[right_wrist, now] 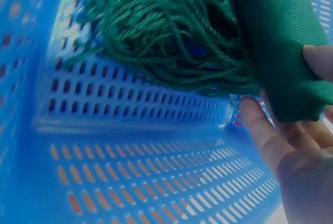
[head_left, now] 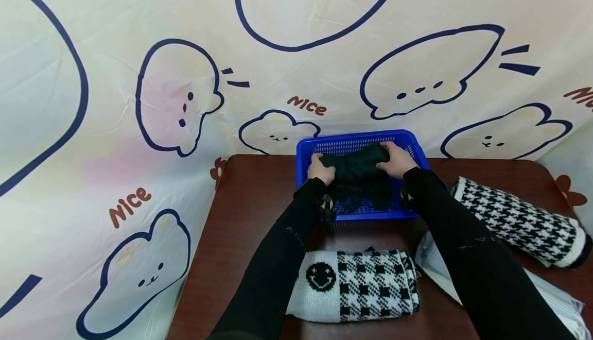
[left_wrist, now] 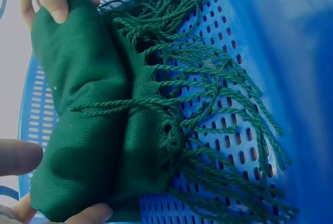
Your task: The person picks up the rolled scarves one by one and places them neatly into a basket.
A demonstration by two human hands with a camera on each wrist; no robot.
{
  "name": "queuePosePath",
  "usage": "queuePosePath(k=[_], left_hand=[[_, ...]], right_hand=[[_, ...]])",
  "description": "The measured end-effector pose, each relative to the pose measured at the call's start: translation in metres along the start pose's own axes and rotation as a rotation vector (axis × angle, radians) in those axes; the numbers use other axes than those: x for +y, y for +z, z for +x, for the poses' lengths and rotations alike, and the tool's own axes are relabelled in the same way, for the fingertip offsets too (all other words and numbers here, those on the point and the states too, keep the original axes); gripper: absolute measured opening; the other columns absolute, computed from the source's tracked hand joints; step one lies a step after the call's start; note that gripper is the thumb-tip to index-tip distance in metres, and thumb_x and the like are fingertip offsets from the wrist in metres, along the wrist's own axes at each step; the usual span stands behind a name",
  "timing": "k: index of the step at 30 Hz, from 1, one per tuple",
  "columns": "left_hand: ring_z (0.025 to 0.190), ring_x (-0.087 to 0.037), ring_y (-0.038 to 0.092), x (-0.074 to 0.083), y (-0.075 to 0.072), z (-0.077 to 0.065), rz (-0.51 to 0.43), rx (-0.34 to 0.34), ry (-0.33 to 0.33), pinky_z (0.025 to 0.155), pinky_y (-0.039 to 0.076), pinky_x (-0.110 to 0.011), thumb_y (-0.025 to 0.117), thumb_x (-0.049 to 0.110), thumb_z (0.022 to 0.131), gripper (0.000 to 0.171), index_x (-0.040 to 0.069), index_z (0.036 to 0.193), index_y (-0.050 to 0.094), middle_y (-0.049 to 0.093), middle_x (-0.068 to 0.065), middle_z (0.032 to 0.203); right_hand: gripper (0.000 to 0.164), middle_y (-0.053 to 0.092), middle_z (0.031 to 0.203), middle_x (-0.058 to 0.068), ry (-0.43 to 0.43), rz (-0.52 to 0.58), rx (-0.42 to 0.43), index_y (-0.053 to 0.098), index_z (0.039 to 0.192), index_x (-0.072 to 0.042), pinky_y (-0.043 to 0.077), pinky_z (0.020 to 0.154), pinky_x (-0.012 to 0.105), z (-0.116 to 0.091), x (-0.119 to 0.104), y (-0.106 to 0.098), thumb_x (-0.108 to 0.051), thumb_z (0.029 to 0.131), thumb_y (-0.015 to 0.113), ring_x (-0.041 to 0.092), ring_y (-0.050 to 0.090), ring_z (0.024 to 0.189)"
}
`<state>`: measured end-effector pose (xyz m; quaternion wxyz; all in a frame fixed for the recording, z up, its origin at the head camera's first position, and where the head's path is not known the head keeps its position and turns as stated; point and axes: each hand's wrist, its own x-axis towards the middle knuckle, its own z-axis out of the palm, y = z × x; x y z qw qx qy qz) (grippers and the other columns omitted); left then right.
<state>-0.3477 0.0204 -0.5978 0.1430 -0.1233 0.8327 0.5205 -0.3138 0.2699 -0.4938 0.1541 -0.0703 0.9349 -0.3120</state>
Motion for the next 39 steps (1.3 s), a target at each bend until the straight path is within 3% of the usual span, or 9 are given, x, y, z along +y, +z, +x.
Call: queuePosePath(k=[5, 9, 10, 15, 17, 22, 26, 31, 39], left_hand=[[0.145, -0.036, 0.049, 0.043, -0.02, -0.059, -0.025, 0.0, -0.044, 0.115, 0.046, -0.048, 0.065, 0.017, 0.109, 0.059, 0.019, 0.162, 0.038, 0.048, -0.015, 0.16], [0.149, -0.034, 0.044, 0.051, -0.026, -0.079, -0.029, 0.007, -0.027, 0.118, 0.043, -0.047, 0.064, 0.021, 0.11, 0.061, 0.017, 0.164, 0.035, 0.043, -0.015, 0.164], [0.151, -0.034, 0.042, 0.049, -0.024, -0.077, -0.009, 0.006, -0.024, 0.12, 0.042, -0.047, 0.064, 0.023, 0.111, 0.064, 0.017, 0.166, 0.032, 0.041, -0.015, 0.166], [0.148, -0.034, 0.045, -0.006, 0.007, 0.001, 0.06, 0.015, 0.023, 0.11, 0.049, -0.05, 0.068, 0.036, 0.107, 0.072, 0.028, 0.166, 0.029, 0.042, -0.012, 0.165], [0.149, -0.035, 0.044, -0.009, 0.009, 0.006, 0.088, 0.013, 0.03, 0.111, 0.049, -0.05, 0.068, 0.038, 0.107, 0.073, 0.028, 0.167, 0.028, 0.04, -0.012, 0.166], [0.158, -0.033, 0.032, 0.046, -0.022, -0.06, 0.08, -0.047, -0.037, 0.123, 0.038, -0.049, 0.064, 0.029, 0.11, 0.071, 0.024, 0.17, 0.027, 0.03, -0.014, 0.173], [0.157, -0.032, 0.034, 0.061, -0.036, -0.084, 0.087, -0.052, 0.007, 0.122, 0.039, -0.046, 0.064, 0.031, 0.11, 0.069, 0.023, 0.169, 0.03, 0.033, -0.014, 0.172], [0.159, -0.031, 0.032, 0.077, -0.051, -0.111, 0.101, -0.058, 0.046, 0.126, 0.035, -0.044, 0.059, 0.027, 0.112, 0.065, 0.018, 0.17, 0.03, 0.032, -0.013, 0.173], [0.159, -0.03, 0.032, 0.085, -0.069, -0.125, 0.155, -0.117, 0.179, 0.126, 0.035, -0.044, 0.061, 0.03, 0.112, 0.066, 0.016, 0.169, 0.031, 0.034, -0.01, 0.173]], right_hand=[[0.072, 0.029, 0.162, 0.041, -0.015, 0.001, 0.02, 0.023, 0.162, 0.013, 0.029, 0.122, 0.069, 0.004, 0.008, 0.003, -0.008, 0.105, 0.063, 0.058, 0.034, 0.147], [0.075, 0.031, 0.16, 0.042, -0.019, 0.0, 0.022, 0.022, 0.162, 0.013, 0.03, 0.121, 0.069, 0.005, 0.01, 0.004, -0.007, 0.104, 0.064, 0.057, 0.036, 0.145], [0.076, 0.03, 0.16, 0.043, -0.015, -0.007, 0.015, 0.02, 0.162, 0.013, 0.029, 0.122, 0.069, 0.003, 0.009, 0.004, -0.007, 0.103, 0.064, 0.058, 0.036, 0.145], [0.08, 0.029, 0.159, 0.046, 0.024, -0.049, -0.017, 0.014, 0.163, 0.015, 0.029, 0.122, 0.07, -0.004, 0.008, 0.0, -0.007, 0.104, 0.063, 0.06, 0.034, 0.146], [0.081, 0.031, 0.158, 0.046, 0.037, -0.041, -0.026, 0.013, 0.164, 0.015, 0.032, 0.12, 0.07, -0.007, 0.008, -0.002, -0.008, 0.104, 0.063, 0.06, 0.036, 0.145], [0.08, 0.034, 0.156, 0.045, 0.038, -0.002, -0.045, 0.013, 0.163, 0.015, 0.039, 0.116, 0.069, -0.01, 0.01, -0.008, -0.011, 0.105, 0.062, 0.06, 0.043, 0.141], [0.079, 0.037, 0.156, 0.044, 0.018, 0.01, -0.044, 0.016, 0.163, 0.014, 0.041, 0.114, 0.068, -0.01, 0.009, -0.013, -0.014, 0.106, 0.062, 0.058, 0.046, 0.139], [0.079, 0.037, 0.157, 0.043, 0.006, 0.021, -0.047, 0.014, 0.165, 0.011, 0.041, 0.114, 0.068, -0.017, -0.003, -0.019, -0.016, 0.108, 0.061, 0.058, 0.046, 0.14], [0.078, 0.038, 0.16, 0.039, -0.038, 0.06, -0.044, 0.017, 0.166, 0.007, 0.04, 0.117, 0.067, -0.033, -0.026, -0.028, -0.021, 0.11, 0.062, 0.054, 0.045, 0.143]])
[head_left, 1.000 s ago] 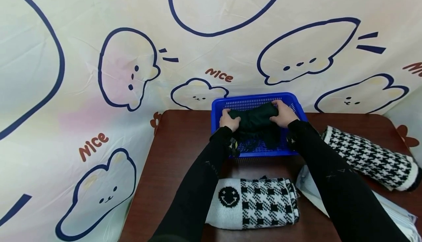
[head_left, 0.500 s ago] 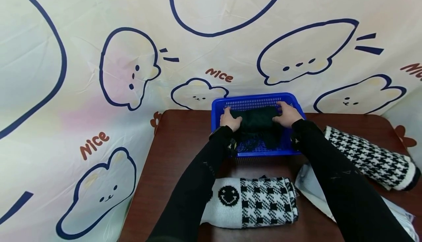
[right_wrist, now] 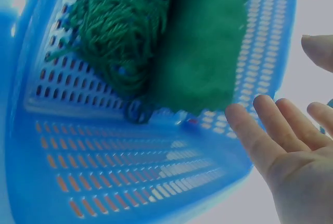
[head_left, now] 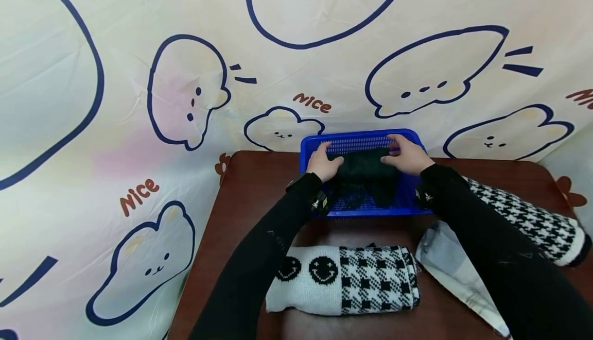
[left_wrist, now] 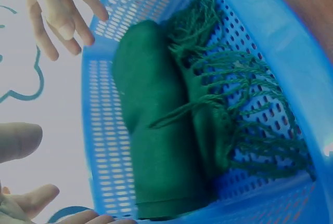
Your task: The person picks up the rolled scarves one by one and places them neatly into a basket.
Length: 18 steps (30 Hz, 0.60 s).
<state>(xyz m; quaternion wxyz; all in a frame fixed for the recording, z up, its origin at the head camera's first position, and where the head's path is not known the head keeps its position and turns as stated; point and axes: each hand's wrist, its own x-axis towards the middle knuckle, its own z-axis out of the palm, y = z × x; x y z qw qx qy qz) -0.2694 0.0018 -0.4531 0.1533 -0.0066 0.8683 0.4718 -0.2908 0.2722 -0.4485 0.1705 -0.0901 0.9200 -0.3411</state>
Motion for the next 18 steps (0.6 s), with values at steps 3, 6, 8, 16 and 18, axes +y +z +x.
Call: queuePosePath(k=[3, 6, 8, 16, 18], left_hand=[[0.16, -0.029, 0.029, 0.003, -0.01, -0.01, 0.018, -0.031, 0.047, 0.127, 0.032, -0.043, 0.059, 0.031, 0.113, 0.066, 0.017, 0.17, 0.029, 0.032, -0.009, 0.174], [0.161, -0.029, 0.028, 0.004, -0.019, -0.018, 0.025, -0.041, 0.073, 0.128, 0.031, -0.043, 0.058, 0.032, 0.113, 0.065, 0.019, 0.17, 0.03, 0.031, -0.008, 0.174], [0.161, -0.028, 0.029, 0.003, -0.024, -0.023, 0.027, -0.04, 0.083, 0.127, 0.032, -0.043, 0.058, 0.032, 0.113, 0.064, 0.02, 0.17, 0.031, 0.032, -0.007, 0.174], [0.158, -0.034, 0.034, 0.004, -0.042, -0.044, -0.032, -0.07, 0.129, 0.125, 0.036, -0.046, 0.057, 0.033, 0.114, 0.064, 0.017, 0.169, 0.032, 0.031, -0.007, 0.175], [0.158, -0.035, 0.033, 0.004, -0.045, -0.049, -0.049, -0.077, 0.134, 0.125, 0.037, -0.047, 0.057, 0.033, 0.114, 0.064, 0.016, 0.17, 0.031, 0.03, -0.007, 0.175]], right_hand=[[0.079, 0.038, 0.161, 0.037, -0.024, 0.022, -0.005, 0.016, 0.168, 0.005, 0.039, 0.118, 0.067, -0.007, -0.007, -0.002, -0.025, 0.11, 0.063, 0.054, 0.043, 0.145], [0.081, 0.038, 0.162, 0.035, -0.05, 0.034, -0.011, 0.015, 0.168, 0.003, 0.038, 0.118, 0.067, -0.015, -0.015, -0.004, -0.027, 0.111, 0.062, 0.054, 0.041, 0.147], [0.08, 0.039, 0.162, 0.035, -0.066, 0.032, -0.011, 0.015, 0.168, 0.003, 0.039, 0.118, 0.067, -0.019, -0.019, -0.006, -0.027, 0.111, 0.062, 0.054, 0.041, 0.147], [0.079, 0.042, 0.16, 0.033, -0.094, 0.032, 0.001, 0.02, 0.168, 0.002, 0.041, 0.116, 0.068, -0.035, -0.032, -0.009, -0.03, 0.111, 0.064, 0.052, 0.044, 0.145], [0.079, 0.042, 0.16, 0.033, -0.1, 0.038, -0.001, 0.02, 0.168, 0.001, 0.041, 0.116, 0.068, -0.039, -0.036, -0.008, -0.032, 0.111, 0.063, 0.052, 0.044, 0.145]])
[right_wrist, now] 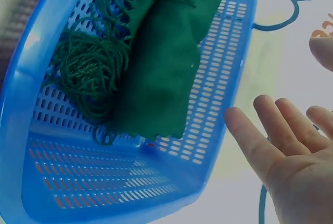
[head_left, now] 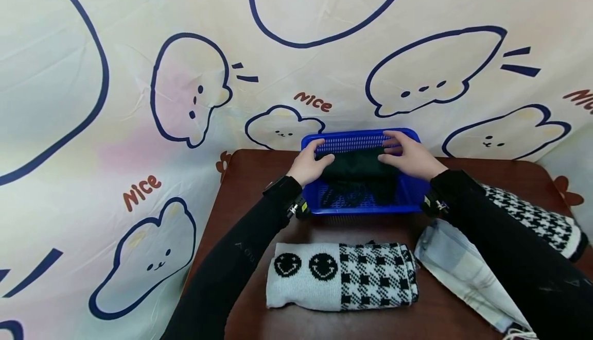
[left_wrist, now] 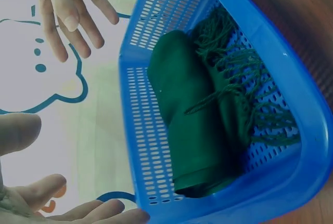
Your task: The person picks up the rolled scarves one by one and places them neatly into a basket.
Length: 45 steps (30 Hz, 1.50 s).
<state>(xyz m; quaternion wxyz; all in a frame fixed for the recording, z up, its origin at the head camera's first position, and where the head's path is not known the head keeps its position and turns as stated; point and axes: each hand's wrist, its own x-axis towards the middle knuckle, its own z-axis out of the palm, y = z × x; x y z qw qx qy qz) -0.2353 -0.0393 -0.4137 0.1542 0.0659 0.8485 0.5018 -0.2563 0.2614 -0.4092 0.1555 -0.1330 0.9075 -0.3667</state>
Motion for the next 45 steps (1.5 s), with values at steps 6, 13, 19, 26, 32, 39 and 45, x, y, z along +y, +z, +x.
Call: queuePosePath(k=[6, 13, 19, 26, 32, 39, 45], left_hand=[[0.159, -0.036, 0.033, 0.001, -0.008, -0.014, -0.015, -0.007, 0.017, 0.125, 0.037, -0.052, 0.059, 0.032, 0.113, 0.065, 0.015, 0.169, 0.031, 0.03, -0.009, 0.175], [0.159, -0.034, 0.033, -0.002, -0.018, -0.032, -0.014, -0.017, 0.023, 0.125, 0.037, -0.052, 0.059, 0.032, 0.112, 0.065, 0.016, 0.169, 0.032, 0.028, -0.008, 0.176], [0.159, -0.036, 0.033, -0.008, -0.023, -0.045, -0.018, -0.02, 0.006, 0.124, 0.038, -0.054, 0.06, 0.034, 0.112, 0.066, 0.017, 0.169, 0.032, 0.027, -0.01, 0.176], [0.159, -0.035, 0.034, -0.018, -0.029, -0.06, -0.023, -0.009, 0.009, 0.123, 0.039, -0.056, 0.061, 0.033, 0.111, 0.065, 0.02, 0.169, 0.034, 0.028, -0.008, 0.176], [0.157, -0.036, 0.036, -0.022, -0.034, -0.075, 0.022, -0.019, 0.031, 0.123, 0.039, -0.057, 0.063, 0.034, 0.11, 0.066, 0.019, 0.168, 0.035, 0.031, -0.008, 0.174], [0.157, -0.037, 0.036, -0.033, -0.042, -0.094, 0.047, -0.06, 0.036, 0.121, 0.041, -0.06, 0.064, 0.034, 0.11, 0.067, 0.019, 0.168, 0.034, 0.032, -0.008, 0.174], [0.158, -0.038, 0.035, -0.044, -0.05, -0.113, 0.06, -0.081, 0.056, 0.121, 0.039, -0.062, 0.065, 0.033, 0.109, 0.069, 0.016, 0.168, 0.034, 0.031, -0.009, 0.175]], right_hand=[[0.078, 0.043, 0.16, 0.031, -0.027, 0.03, -0.01, 0.022, 0.169, -0.002, 0.042, 0.116, 0.067, -0.012, -0.008, 0.004, -0.036, 0.111, 0.062, 0.05, 0.044, 0.146], [0.077, 0.044, 0.161, 0.028, -0.07, 0.061, -0.011, 0.023, 0.169, -0.005, 0.041, 0.118, 0.065, -0.025, -0.015, 0.012, -0.035, 0.111, 0.063, 0.047, 0.046, 0.147], [0.075, 0.047, 0.159, 0.028, -0.11, 0.048, -0.002, 0.026, 0.168, -0.004, 0.038, 0.118, 0.067, -0.037, -0.015, 0.016, -0.035, 0.11, 0.063, 0.046, 0.048, 0.145], [0.076, 0.045, 0.162, 0.024, -0.124, 0.077, -0.002, 0.025, 0.17, -0.009, 0.041, 0.117, 0.066, -0.056, -0.014, 0.019, -0.037, 0.11, 0.063, 0.044, 0.045, 0.148], [0.075, 0.041, 0.165, 0.022, -0.137, 0.08, -0.006, 0.024, 0.17, -0.012, 0.045, 0.114, 0.062, -0.073, -0.014, 0.022, -0.035, 0.111, 0.063, 0.043, 0.045, 0.148], [0.072, 0.047, 0.161, 0.022, -0.154, 0.06, -0.003, 0.028, 0.169, -0.012, 0.052, 0.109, 0.053, -0.092, -0.014, 0.03, -0.032, 0.111, 0.064, 0.041, 0.05, 0.145], [0.07, 0.048, 0.16, 0.022, -0.179, 0.059, 0.005, 0.03, 0.168, -0.011, 0.054, 0.106, 0.05, -0.108, -0.012, 0.035, -0.025, 0.11, 0.065, 0.041, 0.053, 0.142]])
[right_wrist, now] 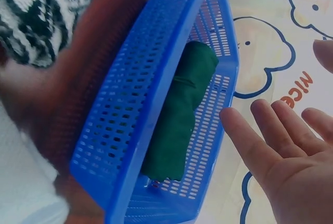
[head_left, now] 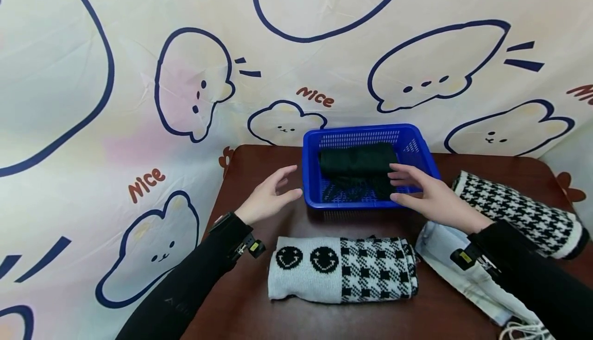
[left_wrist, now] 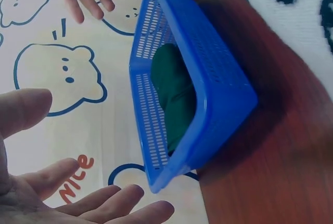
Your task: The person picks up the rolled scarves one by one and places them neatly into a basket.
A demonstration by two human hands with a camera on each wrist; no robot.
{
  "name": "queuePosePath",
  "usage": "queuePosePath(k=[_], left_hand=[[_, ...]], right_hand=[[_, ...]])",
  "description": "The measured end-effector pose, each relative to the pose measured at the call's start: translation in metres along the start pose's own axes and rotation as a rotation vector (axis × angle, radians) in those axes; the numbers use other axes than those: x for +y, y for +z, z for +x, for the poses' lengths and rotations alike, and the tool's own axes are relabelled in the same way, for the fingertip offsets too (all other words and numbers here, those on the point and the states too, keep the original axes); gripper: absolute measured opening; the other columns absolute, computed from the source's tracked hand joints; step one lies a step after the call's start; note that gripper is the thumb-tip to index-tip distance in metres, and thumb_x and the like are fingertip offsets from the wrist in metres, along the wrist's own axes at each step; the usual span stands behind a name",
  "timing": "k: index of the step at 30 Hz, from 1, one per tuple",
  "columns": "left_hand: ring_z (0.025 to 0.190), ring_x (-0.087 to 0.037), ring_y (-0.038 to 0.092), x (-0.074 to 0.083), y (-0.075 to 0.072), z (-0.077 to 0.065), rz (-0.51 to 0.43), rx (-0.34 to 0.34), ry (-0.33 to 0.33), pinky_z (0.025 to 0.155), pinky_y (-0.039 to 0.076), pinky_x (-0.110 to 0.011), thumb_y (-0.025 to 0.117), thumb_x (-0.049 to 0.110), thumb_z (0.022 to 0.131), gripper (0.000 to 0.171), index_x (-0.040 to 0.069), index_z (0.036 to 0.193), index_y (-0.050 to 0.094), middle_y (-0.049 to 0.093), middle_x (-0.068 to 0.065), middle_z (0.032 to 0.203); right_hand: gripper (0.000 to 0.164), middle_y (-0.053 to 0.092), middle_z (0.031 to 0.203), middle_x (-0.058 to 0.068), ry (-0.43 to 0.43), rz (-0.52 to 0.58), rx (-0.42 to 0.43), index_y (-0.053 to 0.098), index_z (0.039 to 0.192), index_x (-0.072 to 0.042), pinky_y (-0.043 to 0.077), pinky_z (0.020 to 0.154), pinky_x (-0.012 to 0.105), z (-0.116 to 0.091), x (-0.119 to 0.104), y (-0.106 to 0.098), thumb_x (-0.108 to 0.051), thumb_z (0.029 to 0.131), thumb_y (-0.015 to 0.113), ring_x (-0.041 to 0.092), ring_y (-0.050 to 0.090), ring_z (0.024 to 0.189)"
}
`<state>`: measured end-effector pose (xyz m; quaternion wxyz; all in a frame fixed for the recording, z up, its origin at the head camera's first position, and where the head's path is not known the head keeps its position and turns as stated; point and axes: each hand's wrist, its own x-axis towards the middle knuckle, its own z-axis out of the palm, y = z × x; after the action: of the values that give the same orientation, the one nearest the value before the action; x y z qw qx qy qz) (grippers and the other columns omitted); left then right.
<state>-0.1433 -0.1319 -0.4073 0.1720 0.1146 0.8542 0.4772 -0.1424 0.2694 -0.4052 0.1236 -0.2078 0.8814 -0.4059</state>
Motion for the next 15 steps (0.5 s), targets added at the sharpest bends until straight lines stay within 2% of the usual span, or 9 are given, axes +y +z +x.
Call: queuePosePath(k=[3, 5, 7, 11, 15], left_hand=[[0.157, -0.038, 0.036, -0.006, -0.003, -0.009, -0.003, -0.004, 0.006, 0.122, 0.038, -0.062, 0.065, 0.032, 0.109, 0.068, 0.015, 0.168, 0.035, 0.033, -0.01, 0.174], [0.157, -0.038, 0.037, -0.009, -0.004, -0.015, -0.001, -0.006, 0.013, 0.122, 0.038, -0.061, 0.066, 0.031, 0.109, 0.069, 0.015, 0.168, 0.035, 0.034, -0.01, 0.173], [0.157, -0.038, 0.037, -0.013, -0.006, -0.021, 0.002, -0.005, 0.015, 0.123, 0.037, -0.061, 0.066, 0.031, 0.108, 0.068, 0.016, 0.168, 0.036, 0.035, -0.01, 0.172], [0.156, -0.038, 0.037, -0.019, -0.007, -0.033, 0.012, 0.002, 0.019, 0.122, 0.038, -0.061, 0.067, 0.03, 0.108, 0.069, 0.015, 0.167, 0.037, 0.036, -0.01, 0.172], [0.156, -0.039, 0.037, -0.026, -0.007, -0.04, 0.009, 0.002, 0.016, 0.122, 0.037, -0.062, 0.068, 0.028, 0.107, 0.069, 0.014, 0.167, 0.037, 0.036, -0.011, 0.172]], right_hand=[[0.069, 0.05, 0.159, 0.022, -0.008, -0.002, 0.007, 0.032, 0.167, -0.01, 0.058, 0.102, 0.033, -0.006, 0.001, 0.002, -0.022, 0.109, 0.067, 0.04, 0.055, 0.14], [0.069, 0.051, 0.158, 0.022, -0.008, 0.002, 0.01, 0.033, 0.167, -0.009, 0.055, 0.099, 0.021, -0.009, 0.002, 0.004, -0.021, 0.109, 0.067, 0.04, 0.056, 0.139], [0.068, 0.052, 0.157, 0.022, -0.006, 0.002, 0.012, 0.034, 0.166, -0.008, 0.051, 0.097, 0.014, -0.012, 0.003, 0.006, -0.021, 0.109, 0.068, 0.041, 0.056, 0.138], [0.067, 0.053, 0.156, 0.021, -0.002, 0.013, 0.022, 0.035, 0.166, -0.009, 0.051, 0.097, 0.013, -0.02, 0.006, 0.01, -0.023, 0.109, 0.067, 0.036, 0.058, 0.137], [0.065, 0.054, 0.156, 0.019, 0.003, 0.043, 0.023, 0.035, 0.167, -0.012, 0.05, 0.096, 0.011, -0.029, 0.011, 0.015, -0.023, 0.11, 0.066, 0.01, 0.059, 0.135]])
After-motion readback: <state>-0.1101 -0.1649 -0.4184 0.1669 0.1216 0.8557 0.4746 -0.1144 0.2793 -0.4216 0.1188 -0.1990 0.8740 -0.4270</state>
